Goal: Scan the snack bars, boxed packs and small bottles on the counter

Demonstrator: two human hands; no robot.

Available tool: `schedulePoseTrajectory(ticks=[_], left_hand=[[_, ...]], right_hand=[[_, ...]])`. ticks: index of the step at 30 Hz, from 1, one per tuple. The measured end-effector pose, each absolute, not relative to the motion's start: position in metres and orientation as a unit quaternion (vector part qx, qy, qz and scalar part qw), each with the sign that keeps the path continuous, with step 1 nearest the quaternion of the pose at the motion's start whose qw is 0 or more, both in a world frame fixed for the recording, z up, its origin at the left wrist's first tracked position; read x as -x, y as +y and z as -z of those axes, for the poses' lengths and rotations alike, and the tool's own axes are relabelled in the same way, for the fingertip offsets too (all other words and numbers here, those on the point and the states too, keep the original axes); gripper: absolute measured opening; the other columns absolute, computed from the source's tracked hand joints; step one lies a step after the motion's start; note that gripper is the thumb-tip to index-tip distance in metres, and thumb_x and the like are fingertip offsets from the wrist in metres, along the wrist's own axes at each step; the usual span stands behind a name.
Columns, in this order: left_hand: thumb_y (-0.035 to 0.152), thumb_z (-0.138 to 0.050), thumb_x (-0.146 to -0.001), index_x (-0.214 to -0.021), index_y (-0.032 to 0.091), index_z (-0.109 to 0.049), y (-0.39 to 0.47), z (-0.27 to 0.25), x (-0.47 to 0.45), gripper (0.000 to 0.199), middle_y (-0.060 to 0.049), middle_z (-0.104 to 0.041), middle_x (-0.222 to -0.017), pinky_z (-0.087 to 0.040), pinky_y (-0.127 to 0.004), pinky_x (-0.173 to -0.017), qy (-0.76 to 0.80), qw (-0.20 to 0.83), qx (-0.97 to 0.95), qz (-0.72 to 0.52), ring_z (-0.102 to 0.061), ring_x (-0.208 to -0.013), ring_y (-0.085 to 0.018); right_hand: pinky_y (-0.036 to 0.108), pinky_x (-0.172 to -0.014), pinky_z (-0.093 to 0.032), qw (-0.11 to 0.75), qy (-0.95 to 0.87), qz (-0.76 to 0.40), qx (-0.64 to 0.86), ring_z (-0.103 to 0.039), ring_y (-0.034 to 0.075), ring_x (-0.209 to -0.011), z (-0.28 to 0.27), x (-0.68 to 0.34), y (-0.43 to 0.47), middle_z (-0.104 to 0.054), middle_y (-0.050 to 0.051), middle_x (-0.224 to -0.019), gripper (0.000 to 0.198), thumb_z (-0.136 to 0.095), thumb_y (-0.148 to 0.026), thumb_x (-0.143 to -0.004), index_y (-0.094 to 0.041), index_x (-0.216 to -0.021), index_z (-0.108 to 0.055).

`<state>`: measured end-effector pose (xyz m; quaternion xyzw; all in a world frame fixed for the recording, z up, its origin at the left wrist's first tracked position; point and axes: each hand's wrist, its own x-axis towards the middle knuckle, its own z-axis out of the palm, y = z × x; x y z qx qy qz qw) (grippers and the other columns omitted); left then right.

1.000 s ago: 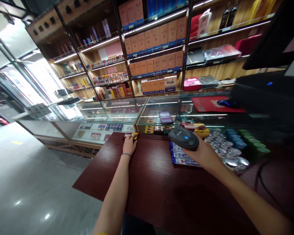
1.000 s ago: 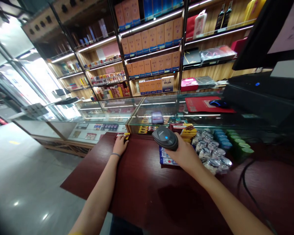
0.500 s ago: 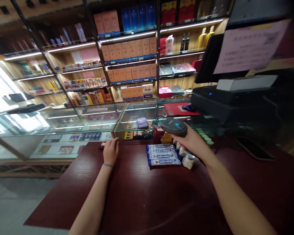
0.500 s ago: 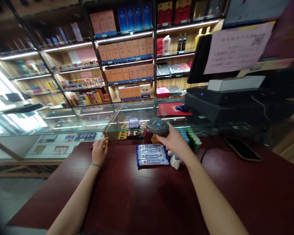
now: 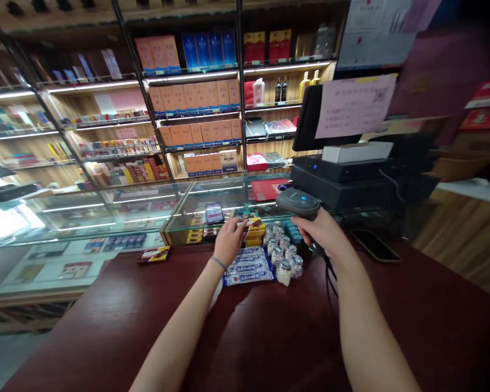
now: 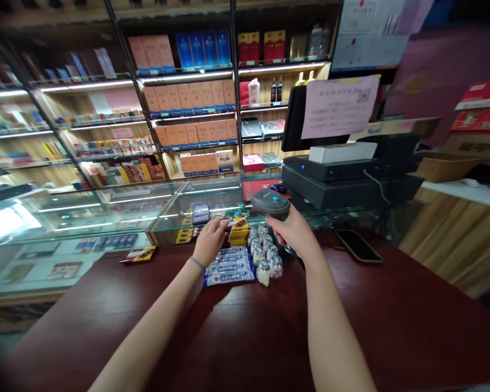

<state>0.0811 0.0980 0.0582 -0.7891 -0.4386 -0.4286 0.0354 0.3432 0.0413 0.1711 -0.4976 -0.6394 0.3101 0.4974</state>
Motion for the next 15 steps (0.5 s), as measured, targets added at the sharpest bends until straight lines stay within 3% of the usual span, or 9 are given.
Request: schedulePoseTrajectory(ticks=[7, 15], left_hand=[[0.019, -0.056, -0.090, -0.122, 0.028, -0.064, 0.113, -0.056, -0.114, 0.035, -0.012, -0.063, -0.123, -0.038, -0.046, -0.107, -0.463, 0.031, 0.804, 0.372, -0.052, -0.120, -0.029], [0.017, -0.058, -0.088, -0.108, 0.026, -0.069, 0.110, -0.056, -0.110, 0.025, -0.012, -0.068, -0.113, -0.040, -0.045, -0.107, -0.449, -0.004, 0.799, 0.400, -0.057, -0.115, -0.028]], right_hand=[[0.028, -0.037, -0.036, 0.519, -0.604, -0.349, 0.493, -0.043, 0.013, -0.036, -0.176, -0.355, 0.040, -0.048, -0.007, -0.047, 0.028, -0.068, -0.044, -0.075, -0.027, -0.074, -0.046], [0.028, -0.037, -0.034, 0.515, -0.605, -0.354, 0.494, -0.043, 0.013, -0.036, -0.178, -0.353, 0.037, -0.048, -0.007, -0.047, 0.025, -0.067, -0.041, -0.076, -0.027, -0.076, -0.047]])
